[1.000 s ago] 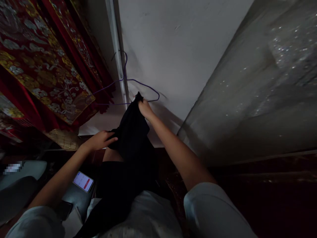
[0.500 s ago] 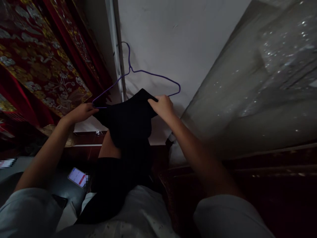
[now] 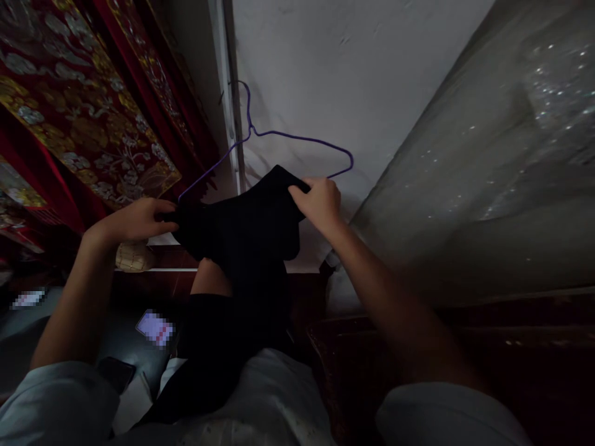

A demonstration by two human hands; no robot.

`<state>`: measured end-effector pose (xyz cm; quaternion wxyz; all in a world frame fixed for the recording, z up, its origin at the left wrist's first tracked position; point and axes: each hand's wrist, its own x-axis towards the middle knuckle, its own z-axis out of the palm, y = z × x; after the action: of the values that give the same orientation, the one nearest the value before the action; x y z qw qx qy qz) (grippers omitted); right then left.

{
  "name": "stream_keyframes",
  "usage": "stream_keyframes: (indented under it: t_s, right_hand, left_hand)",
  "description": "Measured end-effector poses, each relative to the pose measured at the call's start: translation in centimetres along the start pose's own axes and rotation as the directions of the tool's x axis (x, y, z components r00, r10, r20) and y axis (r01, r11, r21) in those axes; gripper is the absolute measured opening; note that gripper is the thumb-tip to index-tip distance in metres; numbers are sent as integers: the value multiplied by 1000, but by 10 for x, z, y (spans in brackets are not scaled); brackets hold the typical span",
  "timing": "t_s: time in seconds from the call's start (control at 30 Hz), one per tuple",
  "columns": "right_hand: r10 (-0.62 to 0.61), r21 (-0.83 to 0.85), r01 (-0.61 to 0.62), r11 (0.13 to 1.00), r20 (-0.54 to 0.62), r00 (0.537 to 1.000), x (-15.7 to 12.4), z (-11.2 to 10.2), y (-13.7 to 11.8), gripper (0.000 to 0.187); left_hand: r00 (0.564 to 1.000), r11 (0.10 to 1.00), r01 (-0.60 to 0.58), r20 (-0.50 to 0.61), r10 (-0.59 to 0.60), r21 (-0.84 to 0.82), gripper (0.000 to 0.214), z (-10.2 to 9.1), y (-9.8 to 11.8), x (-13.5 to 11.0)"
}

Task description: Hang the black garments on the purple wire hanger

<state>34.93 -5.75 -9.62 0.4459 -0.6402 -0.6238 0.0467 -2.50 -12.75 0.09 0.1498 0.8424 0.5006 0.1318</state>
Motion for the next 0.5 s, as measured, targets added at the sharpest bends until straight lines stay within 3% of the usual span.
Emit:
stream_keyframes:
  t_s: [0.1,0.2,0.27,0.4,0.5]
  right_hand:
    - [20,38,-20,999,13,1000,2,2,3,28]
    - [37,167,-40,985,17,999,1,5,0,40]
    - [37,289,-41,957,20,999,-5,9,-6,42]
    - [-54,491,24,871,46,997,-23,19,-20,24]
    - [-118,510,44,859,114,986,-34,22,-21,14]
  left_hand:
    - [991,996,-88,-103,86,-21,13,0,8,-5]
    - [940,980,-195,-293,177,-35,14,-3,22,0]
    - [901,953,-262,-392,186,-150,14,-5,33,14]
    - [859,809,-335,-509,52,-483,15,3,43,63]
    - [800,727,-374,-597,-61,-576,27,18,27,99]
